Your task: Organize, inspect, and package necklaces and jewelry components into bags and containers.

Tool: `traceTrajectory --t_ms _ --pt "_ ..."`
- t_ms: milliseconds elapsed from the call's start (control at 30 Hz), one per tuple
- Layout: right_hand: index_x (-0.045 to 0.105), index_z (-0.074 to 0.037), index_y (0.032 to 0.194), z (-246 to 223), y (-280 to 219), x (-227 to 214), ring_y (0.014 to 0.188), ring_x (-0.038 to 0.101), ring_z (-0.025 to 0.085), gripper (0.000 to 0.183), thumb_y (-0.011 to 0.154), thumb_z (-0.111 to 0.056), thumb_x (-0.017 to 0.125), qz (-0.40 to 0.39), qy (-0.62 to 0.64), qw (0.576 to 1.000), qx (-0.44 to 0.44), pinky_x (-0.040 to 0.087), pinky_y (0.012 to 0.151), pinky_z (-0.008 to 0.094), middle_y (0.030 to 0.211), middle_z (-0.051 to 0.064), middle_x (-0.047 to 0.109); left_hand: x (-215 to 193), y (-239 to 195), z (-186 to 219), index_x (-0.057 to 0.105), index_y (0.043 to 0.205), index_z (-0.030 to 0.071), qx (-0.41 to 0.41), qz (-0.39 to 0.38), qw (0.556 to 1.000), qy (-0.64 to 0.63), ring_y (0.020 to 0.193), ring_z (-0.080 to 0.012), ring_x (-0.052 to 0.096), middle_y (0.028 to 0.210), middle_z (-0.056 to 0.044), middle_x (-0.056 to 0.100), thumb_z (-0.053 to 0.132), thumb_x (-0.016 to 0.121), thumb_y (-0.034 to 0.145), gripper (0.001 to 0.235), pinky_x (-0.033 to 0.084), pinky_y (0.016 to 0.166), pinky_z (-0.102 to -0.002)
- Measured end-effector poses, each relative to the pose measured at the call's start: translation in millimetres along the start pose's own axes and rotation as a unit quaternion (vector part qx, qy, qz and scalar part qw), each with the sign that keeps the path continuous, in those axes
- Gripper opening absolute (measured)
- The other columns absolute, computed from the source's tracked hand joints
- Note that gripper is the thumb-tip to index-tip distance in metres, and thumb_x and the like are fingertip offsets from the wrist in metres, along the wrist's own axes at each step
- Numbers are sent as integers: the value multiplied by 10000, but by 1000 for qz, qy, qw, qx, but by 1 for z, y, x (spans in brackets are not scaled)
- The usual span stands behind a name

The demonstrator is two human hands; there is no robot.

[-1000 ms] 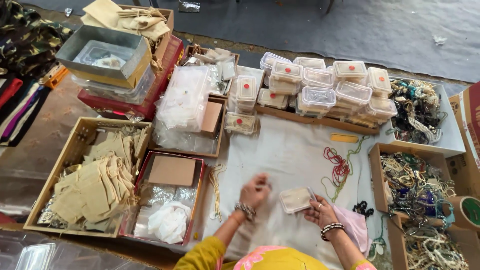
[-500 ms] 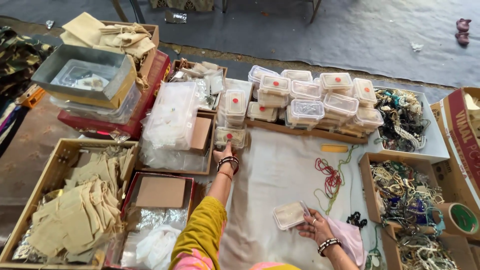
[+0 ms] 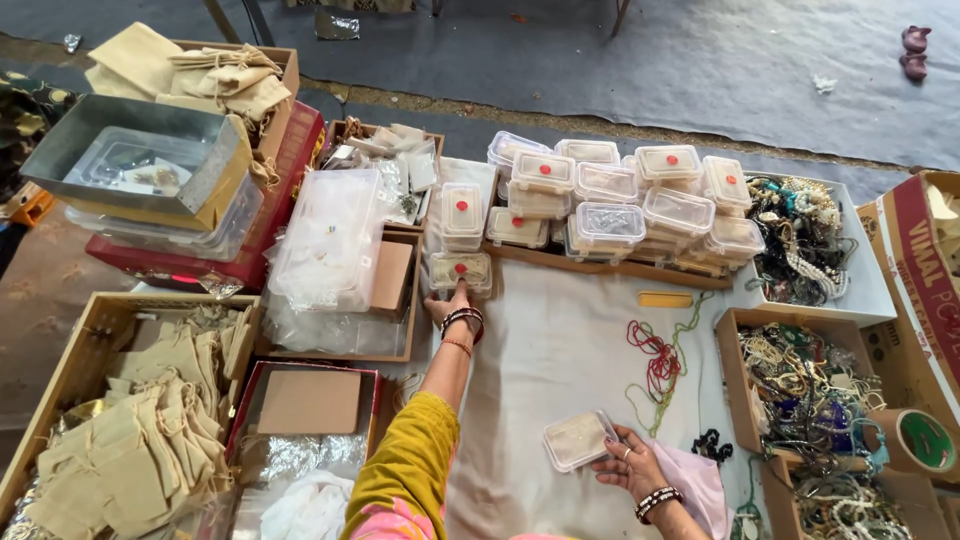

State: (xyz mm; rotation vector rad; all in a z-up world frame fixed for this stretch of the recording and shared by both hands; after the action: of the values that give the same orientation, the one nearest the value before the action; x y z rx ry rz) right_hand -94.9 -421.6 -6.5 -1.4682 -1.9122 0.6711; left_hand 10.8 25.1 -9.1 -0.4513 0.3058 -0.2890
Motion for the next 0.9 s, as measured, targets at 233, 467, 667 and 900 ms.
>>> traceTrajectory --t_ms 233,467,667,900 --pt "549 -136 1358 -1 4 2 756 750 258 500 880 -226 667 1 -6 1000 -2 628 639 417 968 114 747 27 59 -39 510 1357 5 57 -21 991 -116 1073 -282 667 1278 -178 654 260 984 732 824 526 917 -389" --pt "526 -121 1375 3 2 -2 748 748 268 526 878 -220 666 1 6 1000 2 627 652 421 953 139 747 13 -5 -104 495 1367 77 27 -230 961 -150 666 -166 570 907 -85 648 114 815 817 637 475 563 -325" --pt "523 -123 1373 6 10 -10 786 753 252 497 899 -212 645 -24 44 999 -12 629 685 421 967 114 743 -49 -138 -154 537 1358 78 31 -497 867 11 834 -146 663 996 -64 715 130 790 815 602 559 696 -315" --pt "525 -168 1367 15 27 -19 850 741 228 463 924 -246 636 -11 57 998 -25 624 739 430 1021 74 734 -81 -211 -177 454 1460 97 119 -511 847 83 1006 -105 696 1118 -59 737 137 801 862 693 569 856 -275"
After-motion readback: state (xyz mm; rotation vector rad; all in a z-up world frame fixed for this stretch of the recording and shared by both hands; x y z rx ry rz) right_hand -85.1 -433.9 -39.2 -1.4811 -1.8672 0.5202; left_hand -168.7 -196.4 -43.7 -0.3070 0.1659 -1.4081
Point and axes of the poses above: each hand's wrist, its own y-axis towards the middle knuckle, its own x-axis out of the palm, z = x × y, the point moved 4 cm from there along y, towards the middle knuckle
